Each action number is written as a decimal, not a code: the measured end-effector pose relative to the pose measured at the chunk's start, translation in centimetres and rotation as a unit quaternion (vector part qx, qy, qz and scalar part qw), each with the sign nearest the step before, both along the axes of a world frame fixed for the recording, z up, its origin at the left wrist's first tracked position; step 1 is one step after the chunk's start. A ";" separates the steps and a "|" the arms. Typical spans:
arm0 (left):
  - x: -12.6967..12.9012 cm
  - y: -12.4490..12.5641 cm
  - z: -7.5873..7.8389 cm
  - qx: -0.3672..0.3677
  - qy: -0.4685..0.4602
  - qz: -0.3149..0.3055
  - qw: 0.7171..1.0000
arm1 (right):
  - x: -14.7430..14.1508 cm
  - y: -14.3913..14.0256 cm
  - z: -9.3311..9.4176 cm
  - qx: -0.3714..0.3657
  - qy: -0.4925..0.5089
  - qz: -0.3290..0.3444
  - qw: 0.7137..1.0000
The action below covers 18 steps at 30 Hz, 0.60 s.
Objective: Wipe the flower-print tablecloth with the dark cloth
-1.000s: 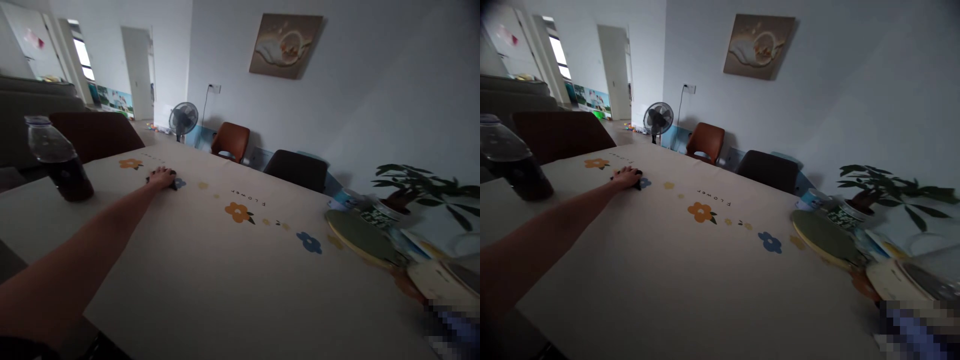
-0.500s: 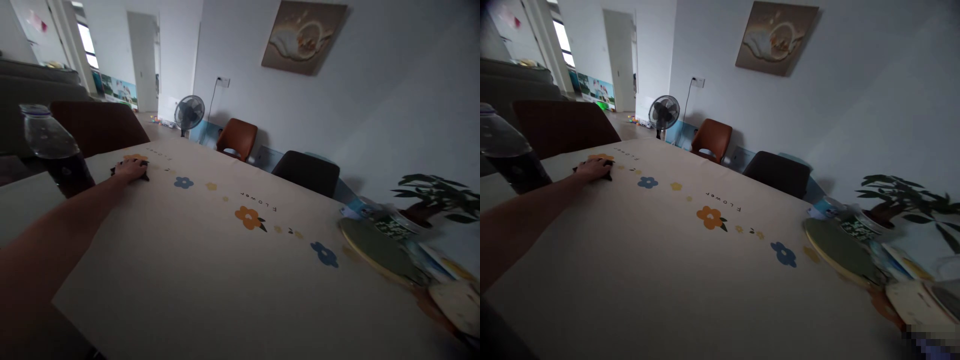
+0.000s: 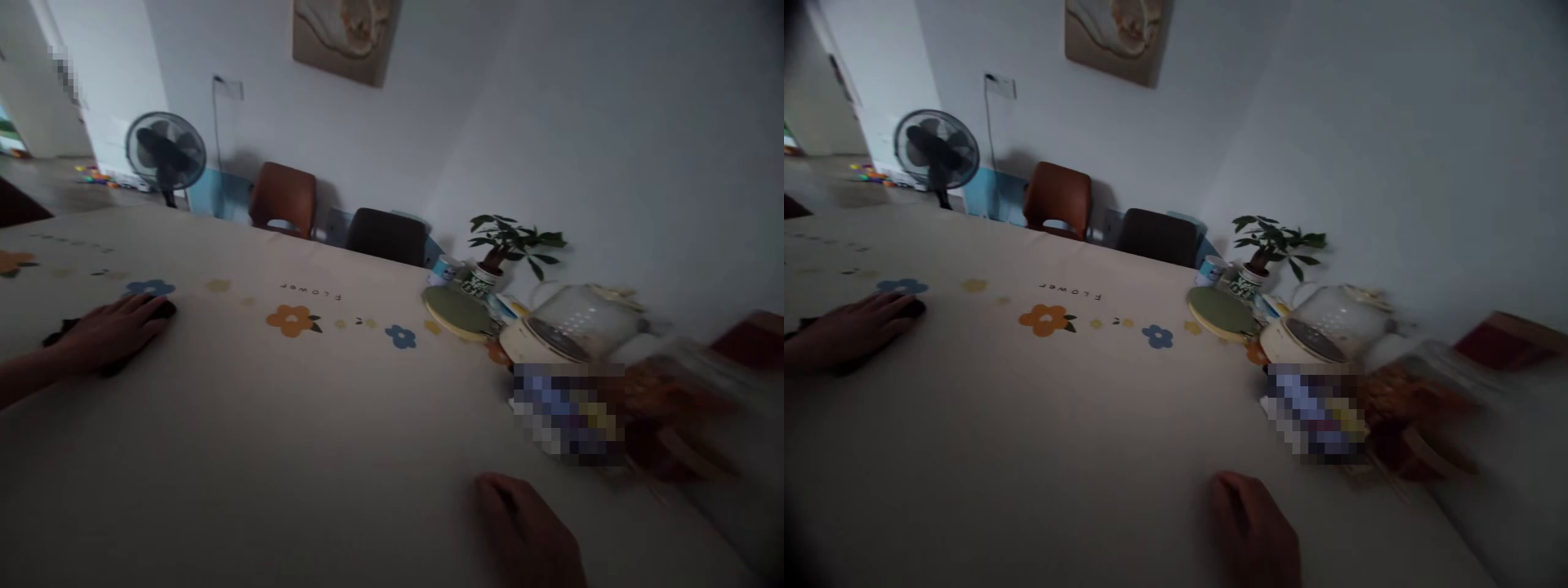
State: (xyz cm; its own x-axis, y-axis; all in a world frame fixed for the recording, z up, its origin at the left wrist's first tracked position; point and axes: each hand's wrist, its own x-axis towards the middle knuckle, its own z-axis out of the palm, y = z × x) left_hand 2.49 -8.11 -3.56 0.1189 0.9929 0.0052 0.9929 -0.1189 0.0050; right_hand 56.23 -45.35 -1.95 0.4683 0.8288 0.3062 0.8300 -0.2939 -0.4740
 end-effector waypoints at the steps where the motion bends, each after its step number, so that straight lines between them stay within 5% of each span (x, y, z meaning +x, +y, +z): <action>1: 2.2 0.0 0.2 -0.003 0.009 -0.013 1.000 | -0.2 0.2 0.0 0.009 -0.008 0.017 1.000; 8: 20.6 1.1 2.2 0.002 -0.053 -0.047 0.997 | -1.1 -0.1 -0.4 0.085 -0.052 0.084 0.991; 18: 43.5 -0.7 1.7 0.008 -0.080 -0.206 0.975 | -1.5 -0.3 0.3 0.141 -0.079 0.126 0.979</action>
State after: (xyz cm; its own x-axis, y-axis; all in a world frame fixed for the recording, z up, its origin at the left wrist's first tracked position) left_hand 45.94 -8.85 -1.86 0.5039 0.8608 0.0712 0.8475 -0.5087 0.1517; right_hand 54.71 -45.63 -1.63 0.1873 0.7846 0.5911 0.9289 0.0542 -0.3663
